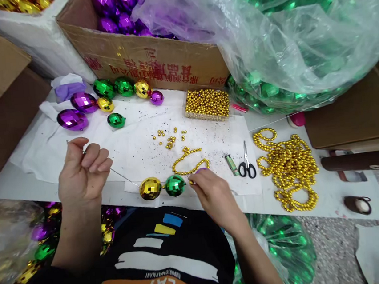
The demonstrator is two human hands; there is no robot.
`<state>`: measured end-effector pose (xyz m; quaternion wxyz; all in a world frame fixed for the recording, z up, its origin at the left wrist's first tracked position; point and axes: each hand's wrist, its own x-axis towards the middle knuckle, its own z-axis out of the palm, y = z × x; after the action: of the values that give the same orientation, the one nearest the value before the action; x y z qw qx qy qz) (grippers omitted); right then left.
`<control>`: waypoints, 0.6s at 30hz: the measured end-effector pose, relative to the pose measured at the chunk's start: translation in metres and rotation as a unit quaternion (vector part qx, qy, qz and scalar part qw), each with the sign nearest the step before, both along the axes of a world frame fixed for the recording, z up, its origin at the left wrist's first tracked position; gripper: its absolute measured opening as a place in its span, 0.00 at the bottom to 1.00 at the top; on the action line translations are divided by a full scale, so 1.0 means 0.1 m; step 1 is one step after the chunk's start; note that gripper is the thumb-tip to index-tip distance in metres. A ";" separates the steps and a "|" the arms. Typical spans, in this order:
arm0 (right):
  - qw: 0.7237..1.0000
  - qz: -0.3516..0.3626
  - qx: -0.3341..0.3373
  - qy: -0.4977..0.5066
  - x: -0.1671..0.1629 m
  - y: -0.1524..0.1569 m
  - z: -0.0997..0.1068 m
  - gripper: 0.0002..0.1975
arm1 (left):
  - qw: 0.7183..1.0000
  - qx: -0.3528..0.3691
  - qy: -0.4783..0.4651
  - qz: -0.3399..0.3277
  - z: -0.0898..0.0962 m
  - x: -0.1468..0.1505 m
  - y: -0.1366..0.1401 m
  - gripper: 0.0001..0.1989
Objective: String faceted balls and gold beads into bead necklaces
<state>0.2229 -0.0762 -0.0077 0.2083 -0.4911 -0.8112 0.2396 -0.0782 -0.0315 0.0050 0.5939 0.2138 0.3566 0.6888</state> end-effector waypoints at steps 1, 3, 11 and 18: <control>1.000 0.005 -0.020 -0.003 -0.07 0.01 -0.10 0.10 | 1.000 0.002 0.015 0.008 0.00 0.00 0.01 0.08; 1.000 -0.004 -0.026 0.000 -0.24 0.05 -0.22 0.12 | 0.999 0.002 0.041 0.010 -0.02 0.07 0.03 0.09; 0.971 0.030 -0.137 0.192 -0.96 0.20 -0.12 0.08 | 0.999 -0.004 0.024 -0.021 0.12 0.45 0.08 0.10; 0.860 -0.085 -0.358 0.354 -0.87 0.14 -0.29 0.12 | 0.999 -0.010 0.028 0.039 0.07 0.20 0.09 0.09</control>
<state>0.1356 -0.0625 -0.0369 0.3107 -0.4812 -0.4966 0.6521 -0.0581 -0.0226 0.0121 0.5586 0.2129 0.3878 0.7016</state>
